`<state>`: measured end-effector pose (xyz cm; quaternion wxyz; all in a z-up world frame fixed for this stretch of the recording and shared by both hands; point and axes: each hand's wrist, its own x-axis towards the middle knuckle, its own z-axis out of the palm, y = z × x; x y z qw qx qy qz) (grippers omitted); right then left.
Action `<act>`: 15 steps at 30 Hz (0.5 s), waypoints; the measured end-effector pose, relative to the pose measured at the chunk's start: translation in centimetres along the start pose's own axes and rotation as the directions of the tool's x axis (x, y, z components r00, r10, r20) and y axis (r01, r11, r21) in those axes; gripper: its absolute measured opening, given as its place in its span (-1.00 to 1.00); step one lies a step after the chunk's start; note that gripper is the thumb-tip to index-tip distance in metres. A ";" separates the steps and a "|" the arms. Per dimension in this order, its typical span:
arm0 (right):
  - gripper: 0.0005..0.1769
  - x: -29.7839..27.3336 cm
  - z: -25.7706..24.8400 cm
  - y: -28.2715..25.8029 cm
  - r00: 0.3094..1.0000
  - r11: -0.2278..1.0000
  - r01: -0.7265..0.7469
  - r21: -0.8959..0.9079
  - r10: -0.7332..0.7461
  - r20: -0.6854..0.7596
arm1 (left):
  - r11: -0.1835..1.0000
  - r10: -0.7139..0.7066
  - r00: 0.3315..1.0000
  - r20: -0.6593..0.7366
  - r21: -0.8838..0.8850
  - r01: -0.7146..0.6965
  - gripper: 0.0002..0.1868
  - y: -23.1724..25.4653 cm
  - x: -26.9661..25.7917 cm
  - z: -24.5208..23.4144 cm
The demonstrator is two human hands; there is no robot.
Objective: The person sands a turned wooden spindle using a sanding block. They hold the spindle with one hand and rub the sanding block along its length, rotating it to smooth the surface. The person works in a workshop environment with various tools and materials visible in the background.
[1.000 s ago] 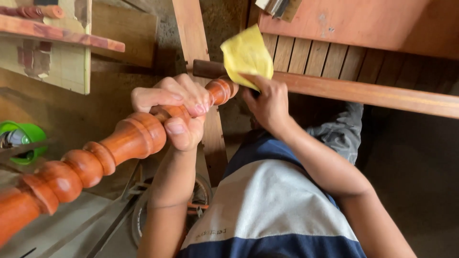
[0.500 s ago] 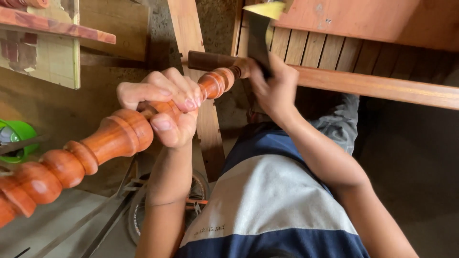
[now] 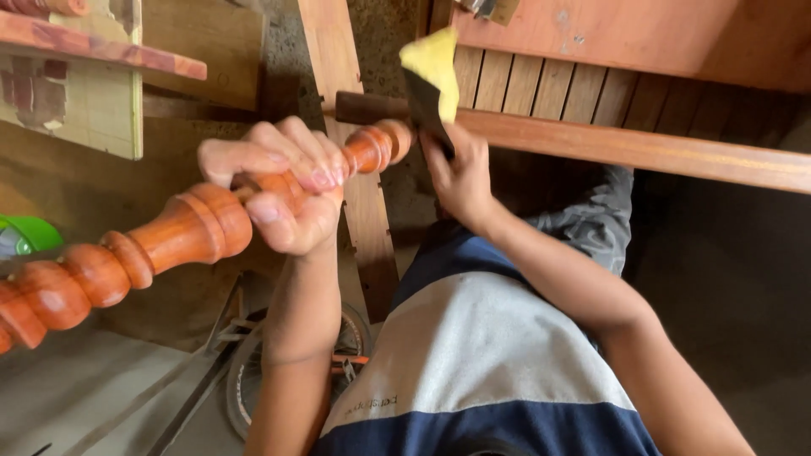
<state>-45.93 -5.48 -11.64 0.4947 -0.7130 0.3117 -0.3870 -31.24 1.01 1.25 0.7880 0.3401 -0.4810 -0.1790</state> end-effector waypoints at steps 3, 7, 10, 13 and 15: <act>-0.64 -2.9 -1.9 0.5 0.987 0.990 -0.129 0.049 0.124 0.099 | 0.986 -0.053 0.998 0.043 -0.156 0.059 -0.71 -2.0 -1.6 -1.1; -0.72 -2.3 -5.6 4.3 0.926 0.943 -0.178 0.282 0.258 -0.277 | 0.972 -0.181 0.982 0.049 -0.141 0.186 -0.58 -5.3 -5.3 -3.8; -0.71 -1.7 -8.9 3.5 0.880 0.915 -0.155 0.372 0.299 -0.369 | 0.949 -0.235 0.972 0.007 -0.213 0.231 -0.68 0.1 -4.1 -3.5; -0.73 -0.4 -11.4 6.3 0.919 0.960 -0.023 0.279 0.130 -0.373 | 0.987 -0.035 0.999 -0.012 -0.158 0.033 -0.64 1.2 -0.4 -3.9; -0.76 -1.8 -11.3 7.3 0.934 0.979 -0.015 0.205 0.087 -0.345 | 0.993 0.032 0.999 -0.024 -0.109 -0.035 -0.63 1.0 -0.3 -4.2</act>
